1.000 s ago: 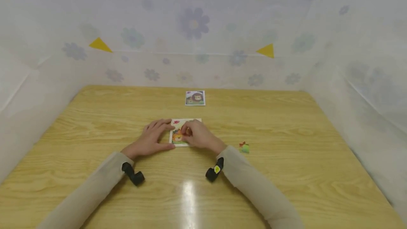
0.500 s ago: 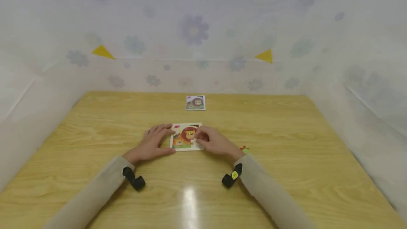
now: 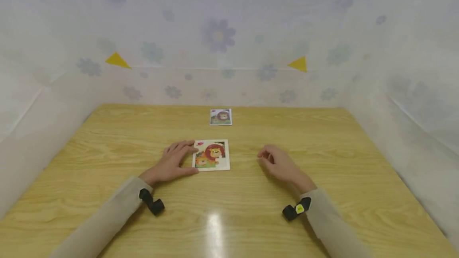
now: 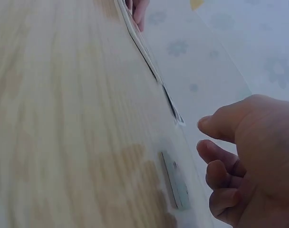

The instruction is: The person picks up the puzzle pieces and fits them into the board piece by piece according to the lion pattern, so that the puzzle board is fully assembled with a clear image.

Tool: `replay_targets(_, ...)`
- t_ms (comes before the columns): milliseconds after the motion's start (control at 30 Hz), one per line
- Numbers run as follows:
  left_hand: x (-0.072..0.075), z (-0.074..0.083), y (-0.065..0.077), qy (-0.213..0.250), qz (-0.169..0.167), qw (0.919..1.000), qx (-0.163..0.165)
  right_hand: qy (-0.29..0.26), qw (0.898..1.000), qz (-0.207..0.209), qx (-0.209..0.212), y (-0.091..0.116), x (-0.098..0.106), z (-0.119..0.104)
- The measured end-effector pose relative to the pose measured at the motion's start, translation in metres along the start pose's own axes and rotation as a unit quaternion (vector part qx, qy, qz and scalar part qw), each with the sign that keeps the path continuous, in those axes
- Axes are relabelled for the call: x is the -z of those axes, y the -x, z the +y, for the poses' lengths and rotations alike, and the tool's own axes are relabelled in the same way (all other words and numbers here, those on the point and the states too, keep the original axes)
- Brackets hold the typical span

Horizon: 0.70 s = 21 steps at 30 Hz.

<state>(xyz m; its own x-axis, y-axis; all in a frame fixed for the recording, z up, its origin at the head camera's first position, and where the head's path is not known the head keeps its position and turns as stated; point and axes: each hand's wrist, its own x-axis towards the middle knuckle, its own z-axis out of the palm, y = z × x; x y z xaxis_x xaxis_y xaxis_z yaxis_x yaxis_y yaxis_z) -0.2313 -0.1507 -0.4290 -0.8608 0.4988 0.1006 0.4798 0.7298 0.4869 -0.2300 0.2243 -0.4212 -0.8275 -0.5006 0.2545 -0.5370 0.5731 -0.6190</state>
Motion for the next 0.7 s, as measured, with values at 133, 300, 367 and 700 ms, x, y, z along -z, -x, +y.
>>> replay_targets(133, 0.001, -0.003, 0.0, -0.001, 0.001, 1.0, 0.004, 0.02, 1.0, -0.006, -0.014, 0.015, 0.017, 0.008)
replay_targets(300, 0.003, -0.004, 0.001, 0.007, 0.002, 1.0, -0.001, 0.016, 0.999, -0.03, -0.024, 0.023, 0.033, 0.015)
replay_targets(367, 0.004, -0.005, 0.002, 0.004, 0.005, 1.0, -0.002, 0.02, 0.998, -0.049, -0.026, 0.025, 0.035, 0.017)
replay_targets(700, 0.004, -0.005, 0.003, 0.009, 0.007, 0.9999, -0.009, 0.033, 0.993, -0.11, -0.016, 0.027, 0.036, 0.02)
